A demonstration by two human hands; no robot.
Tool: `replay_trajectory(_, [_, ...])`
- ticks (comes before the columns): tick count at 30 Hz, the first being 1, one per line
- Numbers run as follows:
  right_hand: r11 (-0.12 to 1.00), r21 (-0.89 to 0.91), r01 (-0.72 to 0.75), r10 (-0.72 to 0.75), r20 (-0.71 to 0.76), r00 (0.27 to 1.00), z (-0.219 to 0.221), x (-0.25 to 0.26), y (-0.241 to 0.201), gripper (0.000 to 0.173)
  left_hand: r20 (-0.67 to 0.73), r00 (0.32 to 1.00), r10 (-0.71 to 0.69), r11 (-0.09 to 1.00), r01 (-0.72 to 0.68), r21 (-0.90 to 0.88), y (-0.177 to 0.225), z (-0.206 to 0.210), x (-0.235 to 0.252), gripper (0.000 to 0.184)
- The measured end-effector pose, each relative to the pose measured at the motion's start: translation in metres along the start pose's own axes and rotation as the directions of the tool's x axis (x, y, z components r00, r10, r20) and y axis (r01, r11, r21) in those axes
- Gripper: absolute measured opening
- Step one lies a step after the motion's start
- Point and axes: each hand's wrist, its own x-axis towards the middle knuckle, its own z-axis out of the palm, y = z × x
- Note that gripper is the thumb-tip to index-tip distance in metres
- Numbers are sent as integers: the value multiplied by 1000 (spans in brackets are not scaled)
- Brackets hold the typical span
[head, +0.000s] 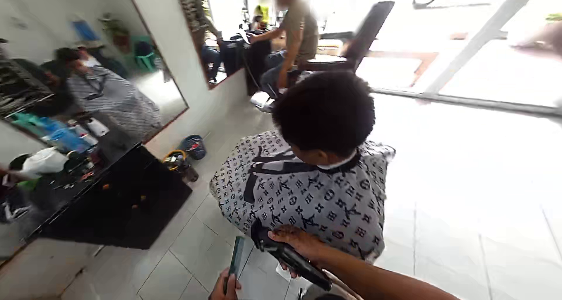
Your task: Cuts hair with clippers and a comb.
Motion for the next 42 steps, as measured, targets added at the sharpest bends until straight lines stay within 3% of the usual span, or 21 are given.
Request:
replay_trajectory(3, [973, 166, 161, -117, -251, 961, 18, -24, 17, 39, 148, 967, 207, 973, -220, 72, 31, -29, 69, 33])
replay_trajectory(6, [913, 225, 340, -209, -458, 864, 32, -47, 31, 39, 227, 906, 357, 924, -379, 60, 92, -44, 128, 39])
replay_trajectory(10, [860, 207, 467, -237, -648, 724, 37, -73, 40, 35, 164, 827, 538, 843, -532, -84, 184, -32, 182, 33])
replay_trajectory(12, [838, 189, 512, -244, -710, 661, 33, -80, 41, 34, 149, 736, 660, 749, -660, -61, 229, -15, 198, 30])
replay_trajectory(13, [829, 184, 529, -243, -732, 637, 33, -83, 42, 33, 178, 648, 740, 661, -750, -16, 248, -7, 203, 29])
replay_trajectory(14, [818, 184, 546, -240, -753, 612, 32, -84, 44, 33, 220, 519, 826, 526, -850, 30, 269, 0, 209, 28])
replay_trajectory(16, [799, 178, 575, -228, -795, 563, 34, -85, 44, 32, 265, 201, 943, 187, -979, 79, 312, 15, 222, 25])
replay_trajectory(19, [772, 132, 621, -249, -837, 488, 38, -83, 42, 33, 329, -217, 919, -280, -947, 157, 362, 37, 246, 21])
replay_trajectory(21, [759, 89, 645, -260, -867, 426, 40, -77, 39, 32, 451, -384, 805, -495, -855, 154, 370, 45, 267, 20])
replay_trajectory(24, [754, 27, 656, -240, -919, 314, 46, -58, 26, 28, 580, -511, 634, -630, -777, 3, 357, 49, 297, 22])
replay_trajectory(26, [784, -44, 619, -247, -937, 247, 47, -39, 2, 23, 470, -533, 704, -566, -820, -84, 358, 45, 296, 21])
replay_trajectory(27, [807, -100, 582, -273, -938, 216, 45, -29, -12, 22, 397, -483, 781, -467, -873, -143, 363, 42, 291, 23])
replay_trajectory(30, [871, -291, 396, -376, -913, 158, 27, 5, -52, 27, 358, -197, 913, -80, -945, -316, 393, 36, 277, 27])
replay_trajectory(31, [885, -328, 332, -387, -912, 132, 20, 16, -63, 29, 363, -160, 918, -18, -931, -365, 400, 39, 279, 28])
replay_trajectory(32, [890, -356, 286, -397, -913, 98, 13, 26, -72, 31, 355, -165, 920, -13, -919, -393, 406, 44, 283, 28])
replay_trajectory(34, [901, -361, 239, -381, -924, 42, 7, 42, -85, 33, 344, -240, 908, -82, -905, -417, 410, 51, 292, 28])
replay_trajectory(37, [922, -329, 204, -337, -941, 5, 3, 51, -92, 37, 359, -324, 875, -150, -887, -437, 410, 55, 298, 28])
replay_trajectory(42, [855, -432, 288, -431, -900, -70, 7, 54, -98, 29, 380, -329, 864, -143, -886, -441, 405, 57, 303, 28])
